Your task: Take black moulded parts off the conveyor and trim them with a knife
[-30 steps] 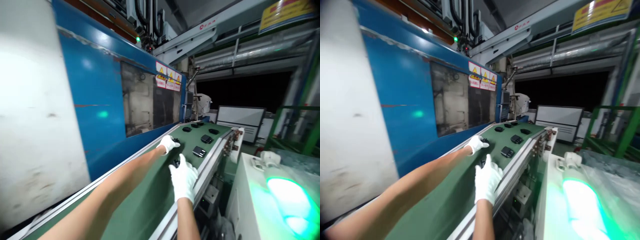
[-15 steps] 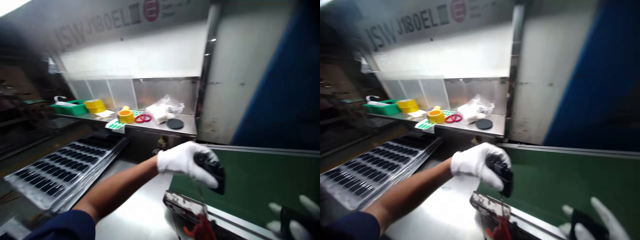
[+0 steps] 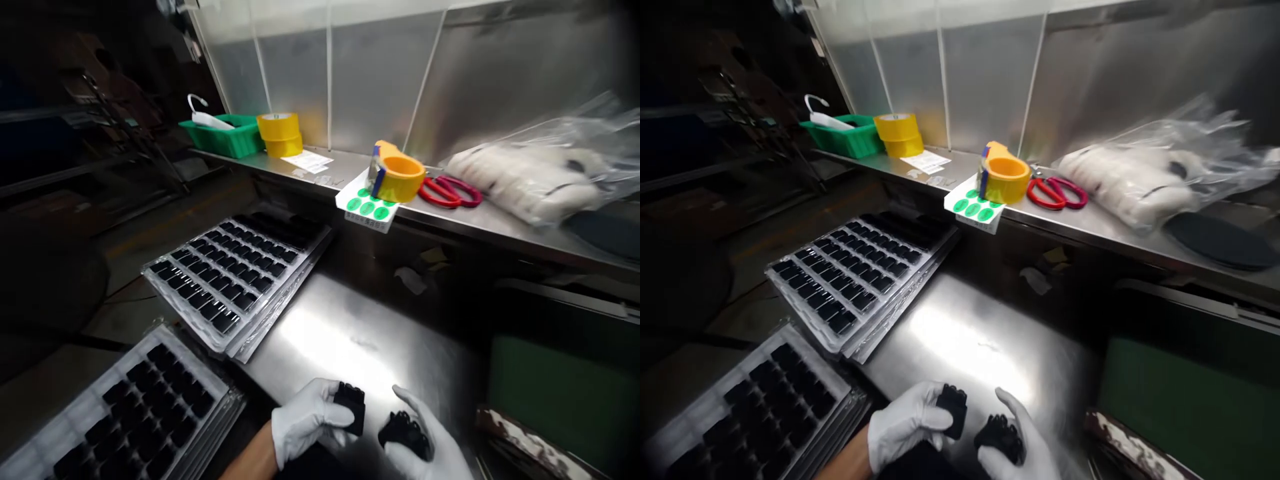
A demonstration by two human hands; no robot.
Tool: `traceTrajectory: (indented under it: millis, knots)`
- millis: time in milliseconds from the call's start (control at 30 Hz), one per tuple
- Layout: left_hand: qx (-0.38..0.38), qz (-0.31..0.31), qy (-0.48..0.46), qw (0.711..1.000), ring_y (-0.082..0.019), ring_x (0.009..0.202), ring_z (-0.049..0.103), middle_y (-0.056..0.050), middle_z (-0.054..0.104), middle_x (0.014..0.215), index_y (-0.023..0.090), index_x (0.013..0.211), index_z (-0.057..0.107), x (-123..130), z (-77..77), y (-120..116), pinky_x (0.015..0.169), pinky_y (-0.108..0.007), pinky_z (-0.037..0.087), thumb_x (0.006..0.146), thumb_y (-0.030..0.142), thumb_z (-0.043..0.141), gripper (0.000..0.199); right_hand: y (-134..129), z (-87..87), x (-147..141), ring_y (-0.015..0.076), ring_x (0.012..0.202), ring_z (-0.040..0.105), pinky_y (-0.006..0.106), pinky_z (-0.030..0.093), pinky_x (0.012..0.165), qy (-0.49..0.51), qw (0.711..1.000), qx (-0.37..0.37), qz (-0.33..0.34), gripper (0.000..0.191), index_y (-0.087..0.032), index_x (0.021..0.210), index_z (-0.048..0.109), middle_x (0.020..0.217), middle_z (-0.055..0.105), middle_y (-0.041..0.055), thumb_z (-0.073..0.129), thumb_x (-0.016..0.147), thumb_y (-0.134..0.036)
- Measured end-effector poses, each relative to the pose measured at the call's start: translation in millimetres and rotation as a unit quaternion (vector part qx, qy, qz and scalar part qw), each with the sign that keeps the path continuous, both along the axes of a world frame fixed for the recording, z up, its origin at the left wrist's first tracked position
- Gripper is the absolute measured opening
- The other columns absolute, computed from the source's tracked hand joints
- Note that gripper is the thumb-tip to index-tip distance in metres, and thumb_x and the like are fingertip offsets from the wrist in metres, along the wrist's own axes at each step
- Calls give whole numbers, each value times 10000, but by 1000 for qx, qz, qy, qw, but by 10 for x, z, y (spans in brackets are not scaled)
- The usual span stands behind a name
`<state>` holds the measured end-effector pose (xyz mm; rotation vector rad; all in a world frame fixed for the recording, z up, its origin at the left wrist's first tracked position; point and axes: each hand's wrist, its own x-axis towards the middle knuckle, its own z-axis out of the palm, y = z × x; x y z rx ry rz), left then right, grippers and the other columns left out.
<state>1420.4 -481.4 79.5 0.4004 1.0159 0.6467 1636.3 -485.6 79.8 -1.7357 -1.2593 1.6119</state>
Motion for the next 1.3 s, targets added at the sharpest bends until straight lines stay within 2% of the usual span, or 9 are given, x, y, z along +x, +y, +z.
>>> traceTrajectory:
  millis: [167, 333, 500, 700, 867, 1000, 1067, 1133, 1300]
  knots:
    - [-23, -15, -77, 997, -157, 736, 705, -155, 710, 876, 25, 947, 719, -483, -159, 216, 558, -136, 523, 673, 127, 738, 293, 244, -655, -368, 310, 1264, 540, 462, 414, 1086, -32, 999, 19, -21, 674, -283, 1342, 488, 1334, 613, 61, 656, 695, -369]
    - [-56, 1, -118, 991, -167, 752, 720, -162, 728, 880, 24, 944, 726, -665, -50, 387, 533, -126, 542, 684, 52, 667, 268, 217, -1539, -430, 314, 1107, 625, 473, 424, 1054, -142, 989, 46, 0, 741, -177, 1405, 457, 1112, 695, 100, 612, 703, -361]
    - [-14, -49, -115, 992, -182, 792, 734, -164, 730, 922, 42, 1015, 712, -719, 135, 456, 555, -130, 568, 725, 62, 681, 292, 94, -1811, -440, 322, 1168, 577, 486, 388, 1078, -188, 979, 58, -48, 737, -180, 1442, 411, 1208, 634, 132, 552, 755, -405]
    - [20, -96, -108, 989, -191, 778, 741, -131, 722, 854, 52, 1042, 693, -719, 323, 427, 533, -130, 571, 764, 116, 701, 285, 8, -1783, -434, 294, 1206, 561, 449, 396, 1083, -187, 978, 51, -81, 731, -199, 1447, 407, 1247, 620, 134, 564, 752, -367]
    - [18, -93, -116, 989, -191, 788, 739, -150, 724, 942, 69, 1068, 667, -705, 278, 269, 521, -135, 563, 774, 147, 696, 305, -39, -1631, -473, 355, 1232, 523, 508, 362, 1098, -177, 976, 61, -108, 762, -160, 1410, 462, 1257, 612, 158, 619, 695, -372]
    - [65, -62, -59, 994, -195, 761, 715, -124, 708, 864, 71, 972, 651, -694, 186, 108, 515, -157, 523, 705, 91, 690, 271, -190, -1172, -630, 345, 1246, 520, 494, 378, 1092, -125, 976, 57, -169, 721, -146, 1345, 495, 1320, 585, 185, 592, 763, -561]
    - [101, -45, -15, 994, -181, 730, 681, -87, 689, 853, 94, 933, 642, -674, 143, 40, 513, -183, 493, 665, 50, 682, 275, -287, -861, -756, 250, 933, 665, 363, 541, 788, 18, 986, 24, -164, 691, -209, 1313, 516, 1176, 673, 127, 574, 774, -636]
    - [132, -40, 12, 990, -156, 710, 636, -48, 668, 862, 121, 927, 638, -636, 98, -13, 551, -213, 478, 650, 37, 693, 294, -349, -561, -885, 149, 655, 626, 248, 450, 537, 186, 971, -10, -152, 697, -233, 1264, 556, 988, 706, 66, 726, 686, -584]
    - [208, -65, 38, 975, -166, 836, 599, -10, 664, 883, 160, 875, 645, -483, -1, -63, 790, -281, 478, 662, 89, 783, 264, -320, -66, -1043, 74, 586, 502, 218, 418, 595, 275, 941, -2, -200, 547, -180, 1061, 668, 679, 573, -40, 872, 569, -306]
